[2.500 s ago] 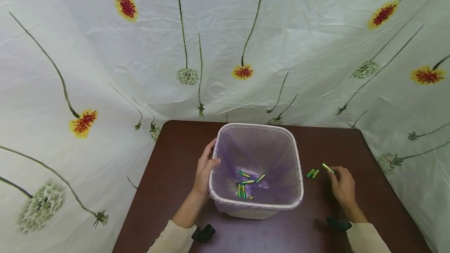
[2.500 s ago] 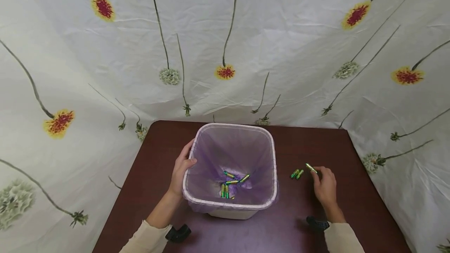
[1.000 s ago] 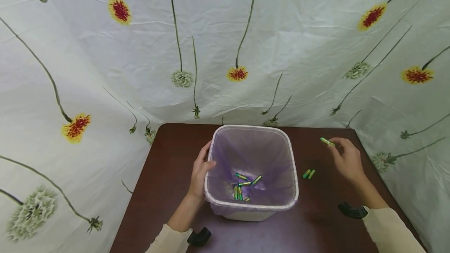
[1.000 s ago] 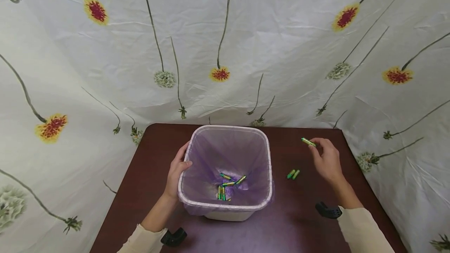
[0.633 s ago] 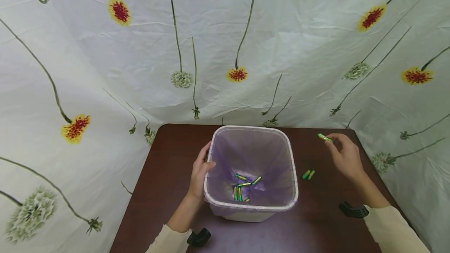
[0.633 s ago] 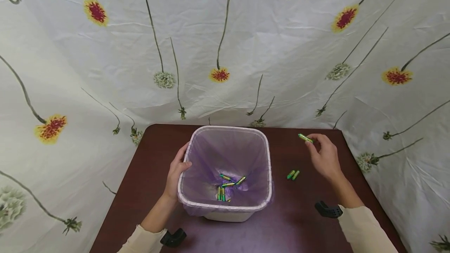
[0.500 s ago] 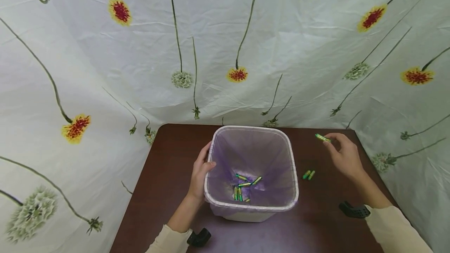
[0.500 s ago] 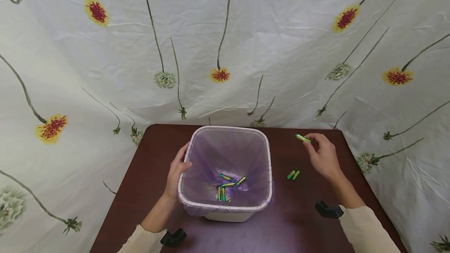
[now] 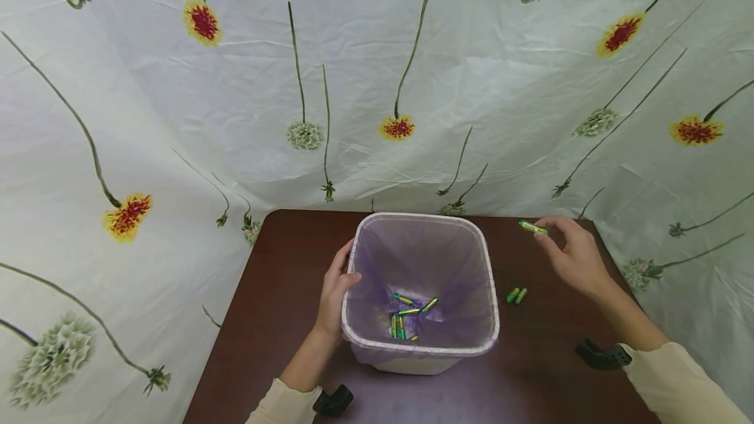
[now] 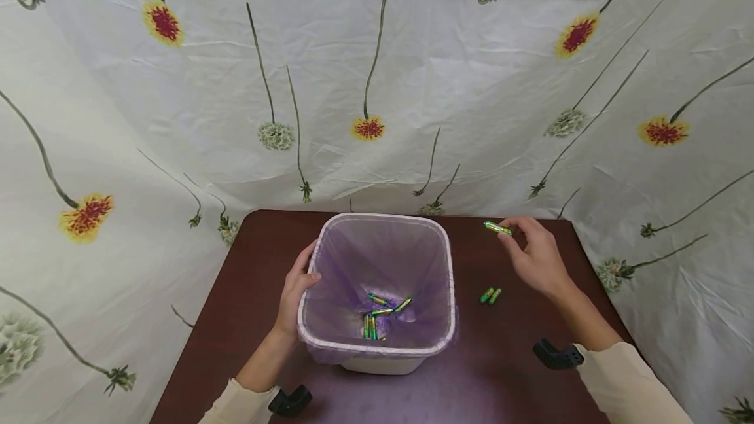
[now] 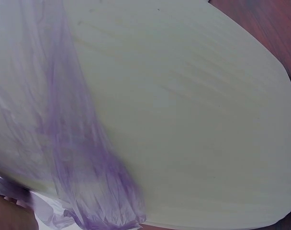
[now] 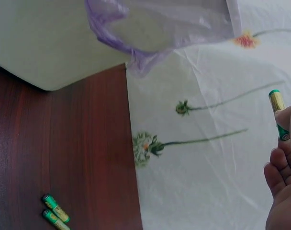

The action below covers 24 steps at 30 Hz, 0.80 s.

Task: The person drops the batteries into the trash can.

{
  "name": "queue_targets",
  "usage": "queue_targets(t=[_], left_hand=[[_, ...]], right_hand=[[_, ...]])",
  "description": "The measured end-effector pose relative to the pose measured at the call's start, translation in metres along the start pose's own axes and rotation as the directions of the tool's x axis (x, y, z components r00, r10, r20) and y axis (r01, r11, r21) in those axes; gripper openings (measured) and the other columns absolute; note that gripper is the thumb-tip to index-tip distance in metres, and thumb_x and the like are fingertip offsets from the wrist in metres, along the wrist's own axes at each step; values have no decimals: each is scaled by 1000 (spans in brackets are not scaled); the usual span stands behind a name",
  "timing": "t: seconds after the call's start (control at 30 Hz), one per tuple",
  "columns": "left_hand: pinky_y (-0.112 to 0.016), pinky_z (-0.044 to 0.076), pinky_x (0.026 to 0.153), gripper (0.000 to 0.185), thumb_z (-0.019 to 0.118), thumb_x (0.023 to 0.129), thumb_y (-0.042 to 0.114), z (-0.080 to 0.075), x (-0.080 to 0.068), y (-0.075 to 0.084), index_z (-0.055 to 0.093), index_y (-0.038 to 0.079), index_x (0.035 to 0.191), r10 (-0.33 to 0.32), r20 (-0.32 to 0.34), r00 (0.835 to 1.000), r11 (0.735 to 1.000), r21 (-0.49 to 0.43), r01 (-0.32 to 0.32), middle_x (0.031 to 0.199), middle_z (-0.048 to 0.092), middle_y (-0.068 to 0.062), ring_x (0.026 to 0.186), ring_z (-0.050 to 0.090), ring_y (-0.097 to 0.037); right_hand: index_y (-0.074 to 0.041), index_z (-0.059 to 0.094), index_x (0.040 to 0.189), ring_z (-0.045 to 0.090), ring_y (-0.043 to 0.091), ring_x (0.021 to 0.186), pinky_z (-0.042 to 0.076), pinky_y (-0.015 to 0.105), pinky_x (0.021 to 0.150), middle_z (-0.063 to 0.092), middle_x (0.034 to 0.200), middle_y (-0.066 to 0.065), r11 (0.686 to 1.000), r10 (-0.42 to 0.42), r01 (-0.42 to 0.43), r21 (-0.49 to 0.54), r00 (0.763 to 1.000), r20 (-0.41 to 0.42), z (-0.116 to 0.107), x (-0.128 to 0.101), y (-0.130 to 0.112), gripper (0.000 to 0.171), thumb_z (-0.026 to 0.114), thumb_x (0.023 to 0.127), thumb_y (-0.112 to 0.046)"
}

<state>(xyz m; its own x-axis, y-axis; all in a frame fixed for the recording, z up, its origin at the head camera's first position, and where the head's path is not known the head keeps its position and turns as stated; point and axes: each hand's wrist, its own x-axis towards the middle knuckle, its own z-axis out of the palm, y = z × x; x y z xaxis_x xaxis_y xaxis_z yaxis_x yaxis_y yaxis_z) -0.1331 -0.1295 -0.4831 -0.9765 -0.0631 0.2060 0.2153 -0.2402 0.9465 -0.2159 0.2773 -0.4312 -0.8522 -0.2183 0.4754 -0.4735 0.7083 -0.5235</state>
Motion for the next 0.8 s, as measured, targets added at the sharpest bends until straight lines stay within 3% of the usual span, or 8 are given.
queue_targets(t=[0.27,0.53,0.8], left_hand=[[-30,43,103,69,42,88,6,0,0,-1,35,-4,157,4,6,1000,1000,-15,-3,154,41,-25,129,47,-32],[-32,43,103,70,43,88,6,-2,0,0,36,-2,157,6,21,1000,1000,-19,-5,153,43,-24,129,46,-35],[-33,43,103,70,43,87,7,-2,1,0,37,-1,157,0,24,1000,1000,-19,0,152,44,-24,130,45,-40]], right_hand=[[5,65,112,59,41,105,42,54,84,64,110,23,995,-44,41,91,999,30,-2,13,-29,16,66,96,3],[3,65,112,58,28,101,41,37,85,65,107,16,984,-99,87,157,993,70,11,27,-55,15,66,96,3],[-2,67,112,54,24,94,41,37,78,63,103,7,964,-205,178,198,970,130,28,36,-79,17,67,96,2]])
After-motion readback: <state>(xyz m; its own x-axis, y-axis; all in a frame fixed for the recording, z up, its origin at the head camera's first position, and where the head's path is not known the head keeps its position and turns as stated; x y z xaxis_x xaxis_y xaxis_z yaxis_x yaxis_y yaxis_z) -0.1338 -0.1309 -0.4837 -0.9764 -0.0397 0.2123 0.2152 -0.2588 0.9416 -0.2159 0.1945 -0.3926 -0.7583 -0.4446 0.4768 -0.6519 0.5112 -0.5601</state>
